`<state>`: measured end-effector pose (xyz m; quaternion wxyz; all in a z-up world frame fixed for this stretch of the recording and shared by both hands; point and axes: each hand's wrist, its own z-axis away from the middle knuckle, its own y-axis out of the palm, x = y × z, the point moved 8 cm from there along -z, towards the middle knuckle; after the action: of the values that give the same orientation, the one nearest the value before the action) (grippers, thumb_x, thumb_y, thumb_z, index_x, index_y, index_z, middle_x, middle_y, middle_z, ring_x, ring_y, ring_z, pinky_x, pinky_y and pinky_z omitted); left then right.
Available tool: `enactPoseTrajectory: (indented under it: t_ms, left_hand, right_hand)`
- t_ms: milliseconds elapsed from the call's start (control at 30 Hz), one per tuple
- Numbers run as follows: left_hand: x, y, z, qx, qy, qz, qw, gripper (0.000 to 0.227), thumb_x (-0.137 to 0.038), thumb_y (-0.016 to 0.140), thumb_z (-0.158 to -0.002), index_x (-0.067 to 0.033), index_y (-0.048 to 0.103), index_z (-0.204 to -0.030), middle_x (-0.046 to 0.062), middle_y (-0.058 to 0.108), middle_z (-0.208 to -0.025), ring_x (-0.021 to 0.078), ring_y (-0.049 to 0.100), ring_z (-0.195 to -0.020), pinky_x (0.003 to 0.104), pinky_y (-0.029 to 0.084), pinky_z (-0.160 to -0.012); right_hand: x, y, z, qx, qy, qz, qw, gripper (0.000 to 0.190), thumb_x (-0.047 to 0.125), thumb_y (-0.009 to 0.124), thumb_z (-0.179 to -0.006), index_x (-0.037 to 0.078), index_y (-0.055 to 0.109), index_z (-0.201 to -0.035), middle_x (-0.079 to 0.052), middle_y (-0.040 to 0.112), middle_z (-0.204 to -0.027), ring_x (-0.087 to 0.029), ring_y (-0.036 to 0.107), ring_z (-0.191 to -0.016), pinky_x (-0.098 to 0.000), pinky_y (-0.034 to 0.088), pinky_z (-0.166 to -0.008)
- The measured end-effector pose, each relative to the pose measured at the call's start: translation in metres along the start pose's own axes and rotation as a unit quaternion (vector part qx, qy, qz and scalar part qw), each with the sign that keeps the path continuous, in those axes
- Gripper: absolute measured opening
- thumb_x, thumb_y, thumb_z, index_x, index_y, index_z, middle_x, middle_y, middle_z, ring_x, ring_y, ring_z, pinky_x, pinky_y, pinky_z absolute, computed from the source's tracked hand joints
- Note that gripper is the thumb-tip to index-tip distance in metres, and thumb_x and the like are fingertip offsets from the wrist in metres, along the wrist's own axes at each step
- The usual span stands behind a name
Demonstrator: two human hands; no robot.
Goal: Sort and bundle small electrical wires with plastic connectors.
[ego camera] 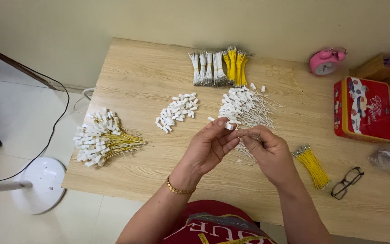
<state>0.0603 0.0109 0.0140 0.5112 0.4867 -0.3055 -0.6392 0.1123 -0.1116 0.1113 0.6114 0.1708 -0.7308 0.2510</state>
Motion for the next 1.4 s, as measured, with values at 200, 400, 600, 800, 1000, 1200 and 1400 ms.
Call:
enactPoseTrajectory:
  t_ms: [200, 400, 600, 800, 1000, 1200, 1400]
  left_hand:
    - [-0.001, -0.001, 0.004, 0.004, -0.005, -0.016, 1.000, 0.019, -0.023, 0.068, -0.100, -0.0153, 0.068, -0.117, 0.013, 0.077, -0.111, 0.0257, 0.076, -0.100, 0.037, 0.065, -0.087]
    - [-0.001, -0.004, 0.001, -0.003, 0.010, -0.030, 1.000, 0.019, -0.020, 0.069, -0.099, -0.0140, 0.067, -0.117, 0.015, 0.077, -0.111, 0.0280, 0.077, -0.098, 0.039, 0.065, -0.086]
    - [-0.008, 0.002, 0.008, -0.026, 0.071, -0.132, 0.988, 0.022, -0.017, 0.074, -0.095, -0.0098, 0.065, -0.114, 0.016, 0.077, -0.105, 0.0284, 0.077, -0.093, 0.040, 0.066, -0.084]
    - [-0.008, -0.006, 0.005, -0.035, 0.061, -0.089, 0.994, 0.020, -0.015, 0.073, -0.096, -0.0080, 0.065, -0.113, 0.018, 0.077, -0.104, 0.0312, 0.077, -0.093, 0.042, 0.066, -0.083]
    - [-0.003, -0.010, 0.003, -0.041, 0.062, -0.103, 0.992, 0.022, -0.014, 0.073, -0.096, -0.0064, 0.064, -0.114, 0.019, 0.076, -0.106, 0.0303, 0.077, -0.094, 0.041, 0.066, -0.084]
    - [0.012, -0.037, -0.006, -0.084, 0.061, -0.100, 0.990, 0.022, -0.014, 0.075, -0.096, -0.0070, 0.063, -0.113, 0.016, 0.076, -0.101, 0.0302, 0.077, -0.094, 0.045, 0.064, -0.087]
    - [0.020, -0.067, -0.023, -0.094, 0.077, -0.162, 0.979, 0.025, -0.011, 0.074, -0.096, -0.0052, 0.061, -0.116, 0.014, 0.075, -0.100, 0.0276, 0.077, -0.092, 0.043, 0.065, -0.085]
  right_hand:
    - [0.000, -0.010, -0.005, -0.028, -0.027, 0.140, 0.989, 0.008, 0.003, 0.078, -0.089, 0.001, 0.077, -0.097, -0.016, 0.068, -0.083, -0.022, 0.069, -0.081, -0.0367, 0.053, -0.078]
    - [0.021, -0.005, -0.004, -0.062, -0.048, 0.192, 0.978, 0.009, 0.003, 0.082, -0.084, 0.004, 0.077, -0.091, -0.011, 0.066, -0.078, -0.017, 0.066, -0.072, -0.0288, 0.052, -0.064]
    - [0.024, -0.001, -0.005, -0.030, -0.051, 0.238, 0.969, 0.010, 0.005, 0.082, -0.085, 0.003, 0.074, -0.089, -0.016, 0.064, -0.076, -0.031, 0.066, -0.070, -0.0396, 0.051, -0.062]
    - [0.004, 0.003, -0.005, -0.009, -0.037, 0.207, 0.978, 0.007, 0.010, 0.073, -0.092, 0.005, 0.074, -0.097, -0.016, 0.066, -0.084, -0.030, 0.069, -0.081, -0.0392, 0.055, -0.072]
    - [0.005, 0.006, -0.008, -0.015, -0.047, 0.217, 0.975, 0.004, 0.007, 0.071, -0.093, 0.003, 0.071, -0.094, -0.016, 0.065, -0.083, -0.032, 0.068, -0.078, -0.0403, 0.054, -0.070]
    - [-0.012, 0.008, -0.007, 0.000, -0.066, 0.249, 0.966, 0.003, 0.008, 0.072, -0.092, 0.007, 0.074, -0.094, -0.012, 0.064, -0.080, -0.034, 0.070, -0.082, -0.0417, 0.055, -0.077]
    - [-0.071, 0.006, -0.012, 0.036, -0.011, 0.227, 0.973, 0.011, 0.008, 0.068, -0.097, -0.002, 0.070, -0.095, -0.024, 0.063, -0.081, -0.044, 0.066, -0.081, -0.0503, 0.051, -0.075]
